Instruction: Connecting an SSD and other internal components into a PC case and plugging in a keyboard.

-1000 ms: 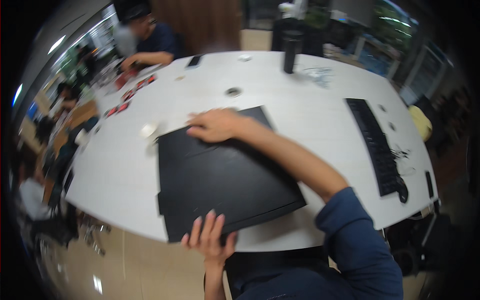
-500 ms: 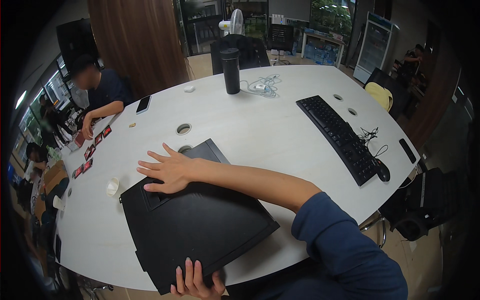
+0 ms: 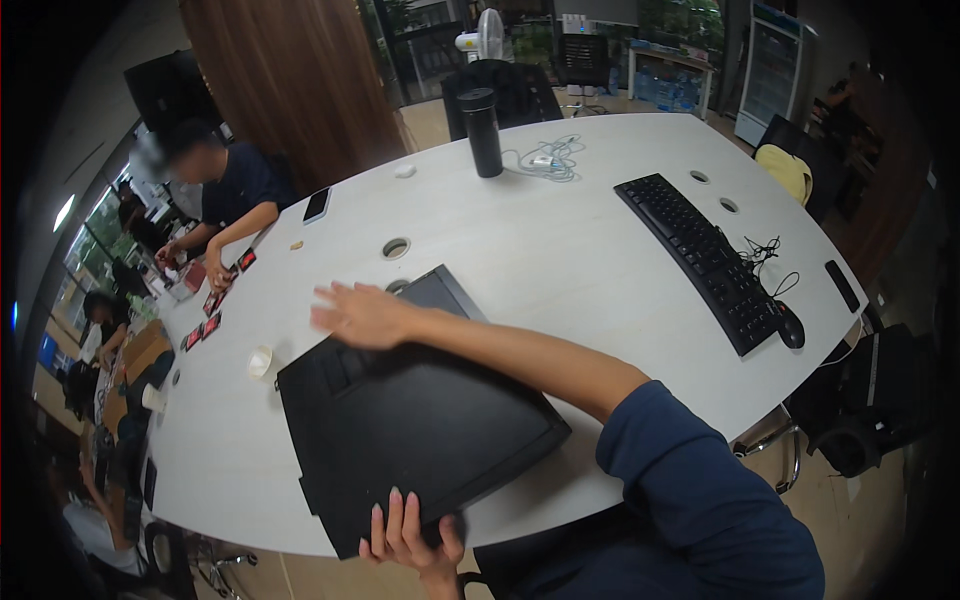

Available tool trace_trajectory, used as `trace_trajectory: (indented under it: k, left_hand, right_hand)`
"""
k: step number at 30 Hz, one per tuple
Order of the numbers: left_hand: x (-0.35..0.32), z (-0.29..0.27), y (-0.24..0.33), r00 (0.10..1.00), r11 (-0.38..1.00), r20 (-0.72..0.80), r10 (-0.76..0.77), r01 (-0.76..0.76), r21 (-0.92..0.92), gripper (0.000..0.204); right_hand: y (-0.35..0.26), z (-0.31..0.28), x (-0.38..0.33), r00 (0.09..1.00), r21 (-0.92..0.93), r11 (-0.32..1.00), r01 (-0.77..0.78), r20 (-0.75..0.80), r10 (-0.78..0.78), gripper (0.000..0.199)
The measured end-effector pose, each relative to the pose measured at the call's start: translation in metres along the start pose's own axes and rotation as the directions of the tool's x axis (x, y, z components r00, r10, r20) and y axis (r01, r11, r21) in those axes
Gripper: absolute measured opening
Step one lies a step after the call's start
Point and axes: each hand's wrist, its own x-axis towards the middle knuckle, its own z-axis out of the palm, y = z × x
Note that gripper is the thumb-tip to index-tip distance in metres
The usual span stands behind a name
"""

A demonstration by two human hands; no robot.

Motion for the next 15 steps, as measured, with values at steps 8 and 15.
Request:
trace_trajectory:
  k: [8, 15]
  left_hand:
    - [0.024, -0.019, 0.009, 0.994, 0.996, 0.112, -0.018, 0.028, -0.083, 0.045]
    - [0.015, -0.015, -0.002, 0.998, 0.993, 0.050, -0.027, 0.033, -0.118, 0.035]
  right_hand:
    - [0.055, -0.058, -0.044, 0.793, 0.127, 0.988, -0.089, -0.591, 0.147, 0.038]
    - [0.019, -0.080, -0.075, 0.878, -0.170, 0.925, -0.340, -0.409, 0.248, 0.076]
